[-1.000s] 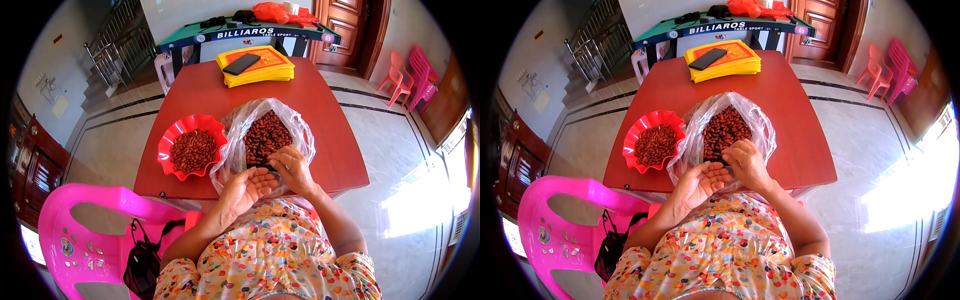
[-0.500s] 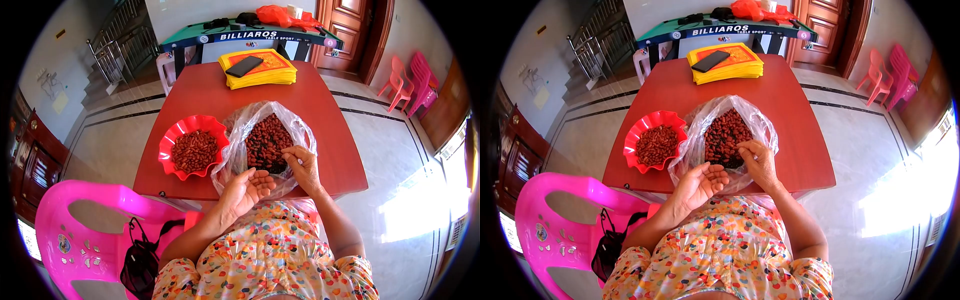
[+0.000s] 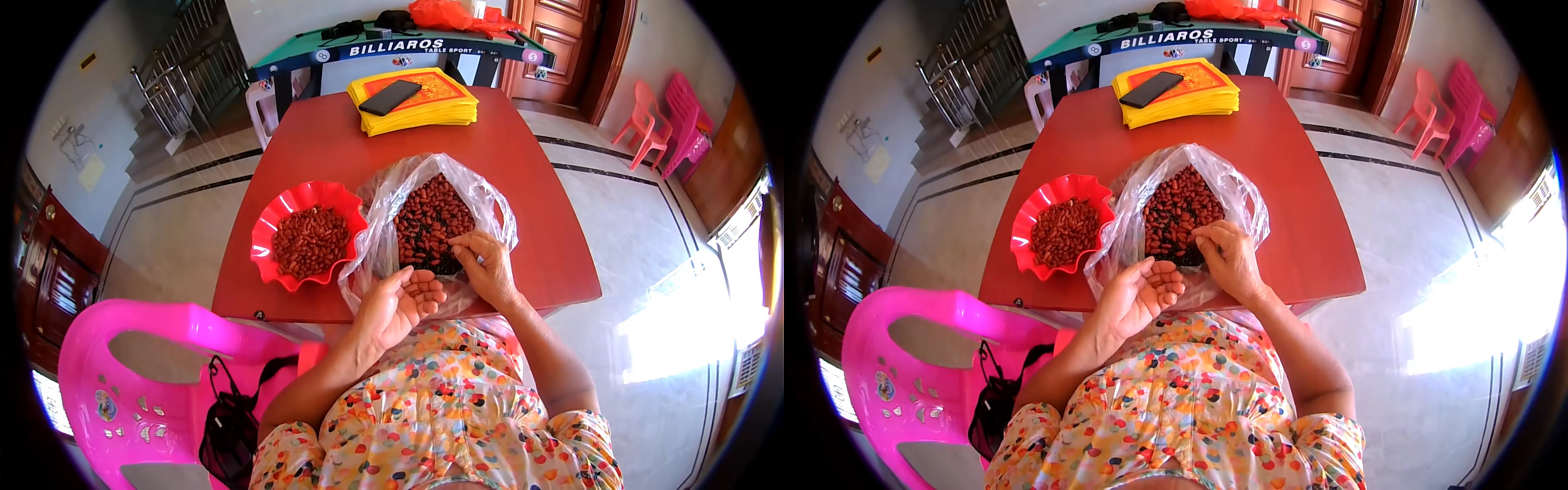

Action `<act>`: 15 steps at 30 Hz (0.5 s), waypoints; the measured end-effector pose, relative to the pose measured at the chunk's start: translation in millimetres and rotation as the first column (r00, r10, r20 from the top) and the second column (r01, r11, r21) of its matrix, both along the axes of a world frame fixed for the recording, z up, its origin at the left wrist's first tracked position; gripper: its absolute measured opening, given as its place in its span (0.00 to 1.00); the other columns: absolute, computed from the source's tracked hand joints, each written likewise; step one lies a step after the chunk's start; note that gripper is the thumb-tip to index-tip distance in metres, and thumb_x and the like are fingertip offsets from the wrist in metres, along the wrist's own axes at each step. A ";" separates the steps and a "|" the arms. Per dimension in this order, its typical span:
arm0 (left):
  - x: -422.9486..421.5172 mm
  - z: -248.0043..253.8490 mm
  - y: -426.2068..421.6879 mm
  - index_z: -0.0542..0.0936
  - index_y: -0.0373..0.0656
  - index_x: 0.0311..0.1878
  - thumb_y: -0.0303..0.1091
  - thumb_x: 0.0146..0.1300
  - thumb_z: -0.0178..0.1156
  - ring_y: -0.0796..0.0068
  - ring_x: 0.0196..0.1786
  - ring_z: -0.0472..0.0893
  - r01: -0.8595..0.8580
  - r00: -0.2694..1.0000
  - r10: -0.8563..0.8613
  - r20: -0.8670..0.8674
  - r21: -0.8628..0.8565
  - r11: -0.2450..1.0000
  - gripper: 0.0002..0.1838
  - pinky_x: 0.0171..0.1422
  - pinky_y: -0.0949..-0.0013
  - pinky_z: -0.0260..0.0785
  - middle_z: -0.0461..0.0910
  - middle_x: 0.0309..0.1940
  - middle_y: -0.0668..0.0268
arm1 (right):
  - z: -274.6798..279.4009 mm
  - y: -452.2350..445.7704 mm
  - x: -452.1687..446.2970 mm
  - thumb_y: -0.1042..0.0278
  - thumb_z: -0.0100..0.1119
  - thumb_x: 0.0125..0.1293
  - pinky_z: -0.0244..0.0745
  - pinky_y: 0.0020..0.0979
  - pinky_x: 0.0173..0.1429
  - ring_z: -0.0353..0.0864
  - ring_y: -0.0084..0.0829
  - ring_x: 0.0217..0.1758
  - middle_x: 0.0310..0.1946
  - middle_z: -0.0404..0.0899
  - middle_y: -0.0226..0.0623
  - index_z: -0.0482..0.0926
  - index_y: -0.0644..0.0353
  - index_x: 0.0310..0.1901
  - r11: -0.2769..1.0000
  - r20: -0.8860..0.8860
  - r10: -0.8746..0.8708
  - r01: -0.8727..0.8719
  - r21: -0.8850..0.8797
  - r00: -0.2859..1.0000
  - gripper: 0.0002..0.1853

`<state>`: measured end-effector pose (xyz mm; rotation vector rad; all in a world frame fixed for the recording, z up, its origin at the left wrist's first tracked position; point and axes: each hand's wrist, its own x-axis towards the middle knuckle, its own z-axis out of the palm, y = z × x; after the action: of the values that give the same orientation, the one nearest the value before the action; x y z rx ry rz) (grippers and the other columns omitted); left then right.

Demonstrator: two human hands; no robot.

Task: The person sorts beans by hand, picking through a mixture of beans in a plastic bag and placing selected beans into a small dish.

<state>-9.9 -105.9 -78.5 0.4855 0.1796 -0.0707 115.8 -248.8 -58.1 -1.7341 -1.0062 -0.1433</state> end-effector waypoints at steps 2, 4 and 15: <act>0.1 1.2 -0.8 0.74 0.32 0.43 0.40 0.69 0.43 0.58 0.41 0.78 -0.008 1.000 0.008 -0.011 0.009 1.000 0.18 0.44 0.64 0.72 0.78 0.38 0.52 | -1.2 -0.2 0.4 0.76 0.56 0.57 0.72 0.33 0.38 0.78 0.38 0.33 0.29 0.77 0.43 0.80 0.66 0.36 1.000 0.001 0.006 -0.006 0.006 1.000 0.06; 0.0 1.5 -0.5 0.74 0.32 0.43 0.40 0.69 0.43 0.59 0.41 0.79 -0.001 1.000 0.001 -0.017 -0.007 1.000 0.18 0.44 0.64 0.72 0.78 0.38 0.53 | -3.1 0.3 0.8 0.76 0.56 0.58 0.72 0.32 0.38 0.78 0.38 0.33 0.29 0.77 0.43 0.80 0.66 0.36 1.000 0.012 -0.003 0.003 0.019 1.000 0.06; 0.6 0.0 -0.2 0.74 0.32 0.42 0.40 0.69 0.43 0.59 0.40 0.78 0.007 1.000 -0.007 -0.005 -0.031 0.999 0.18 0.44 0.64 0.73 0.78 0.37 0.51 | -5.4 0.8 2.1 0.77 0.55 0.58 0.70 0.27 0.37 0.76 0.28 0.32 0.29 0.77 0.38 0.80 0.66 0.36 1.000 0.042 -0.009 0.009 0.013 0.999 0.06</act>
<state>-9.4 -106.1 -78.5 0.4551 0.1812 -0.0811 117.9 -248.1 -63.5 -1.7308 -1.0261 -0.1916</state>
